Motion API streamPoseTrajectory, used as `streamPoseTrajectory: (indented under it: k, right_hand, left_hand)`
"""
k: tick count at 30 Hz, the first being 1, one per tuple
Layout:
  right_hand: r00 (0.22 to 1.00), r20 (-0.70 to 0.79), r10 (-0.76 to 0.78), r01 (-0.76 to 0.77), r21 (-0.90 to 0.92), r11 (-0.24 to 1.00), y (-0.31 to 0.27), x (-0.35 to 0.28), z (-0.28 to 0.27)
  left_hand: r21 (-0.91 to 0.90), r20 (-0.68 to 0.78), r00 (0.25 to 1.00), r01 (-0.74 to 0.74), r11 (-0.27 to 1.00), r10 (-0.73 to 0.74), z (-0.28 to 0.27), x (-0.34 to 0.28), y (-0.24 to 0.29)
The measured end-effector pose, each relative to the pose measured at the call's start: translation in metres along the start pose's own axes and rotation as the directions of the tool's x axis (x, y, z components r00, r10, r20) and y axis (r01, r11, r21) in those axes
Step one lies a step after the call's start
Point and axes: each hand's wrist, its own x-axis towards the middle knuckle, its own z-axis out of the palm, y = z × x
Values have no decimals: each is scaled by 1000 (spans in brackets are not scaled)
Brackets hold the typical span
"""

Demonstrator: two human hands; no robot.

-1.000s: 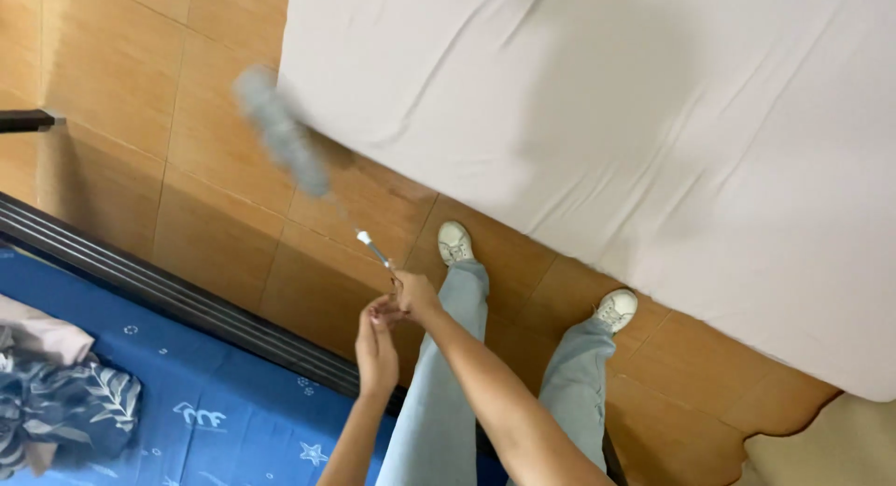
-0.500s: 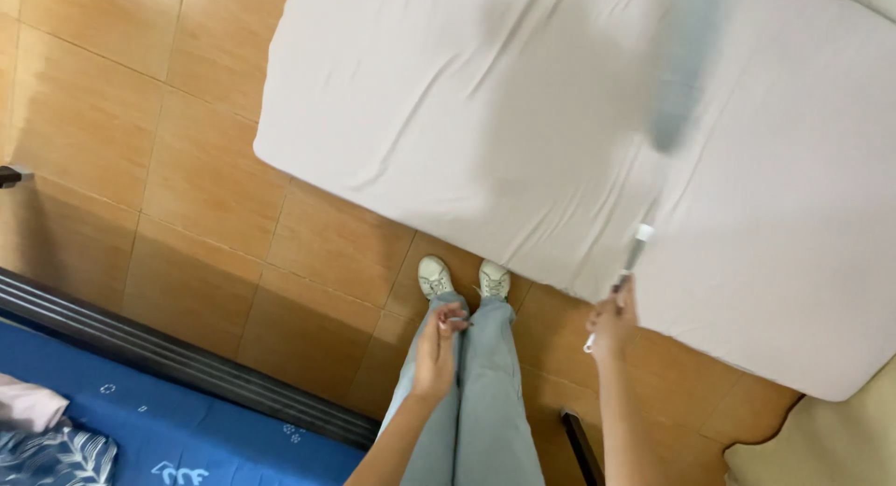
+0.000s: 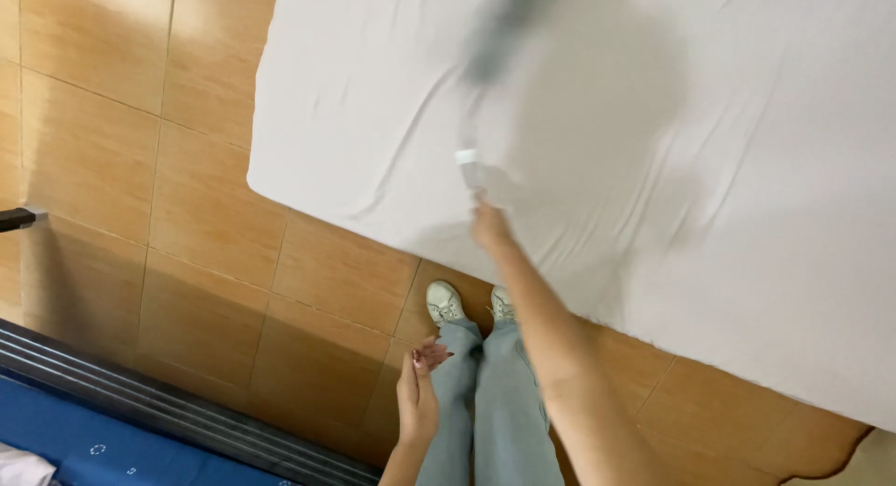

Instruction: The person uses a feather duster to clean a mattress and a pillow. They then pick up a pillowcase, unfold it, and place it over the pillow, adjusting the fabric to fit.

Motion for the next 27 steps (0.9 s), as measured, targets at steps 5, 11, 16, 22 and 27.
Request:
streamPoseTrajectory:
  k: [5,11,16,22,27]
  right_hand:
    - [789,587,-182,61,221,973,-231,-127,-97]
    - [546,122,-829,687,500,527,-89,-150,-32]
    - [863,153,-482,404,363,839,-18,-281,-140]
    - [991,127,-42,-19,439,898,32,-361,-191]
    - [966,256,23,-124,388,913,-16,-408,-236]
  left_hand:
    - [139,-58,996,74,987,-67,3,-8,25]
    - [50,42,997,-62,997,60,24,-28,13]
    - [25,15,999,-36,999,36,42,-48,34]
    - [-47,-95,989,-119,992,114,24,-91,81]
    - [-68,-316,936,-183,981,152,5,-146,85]
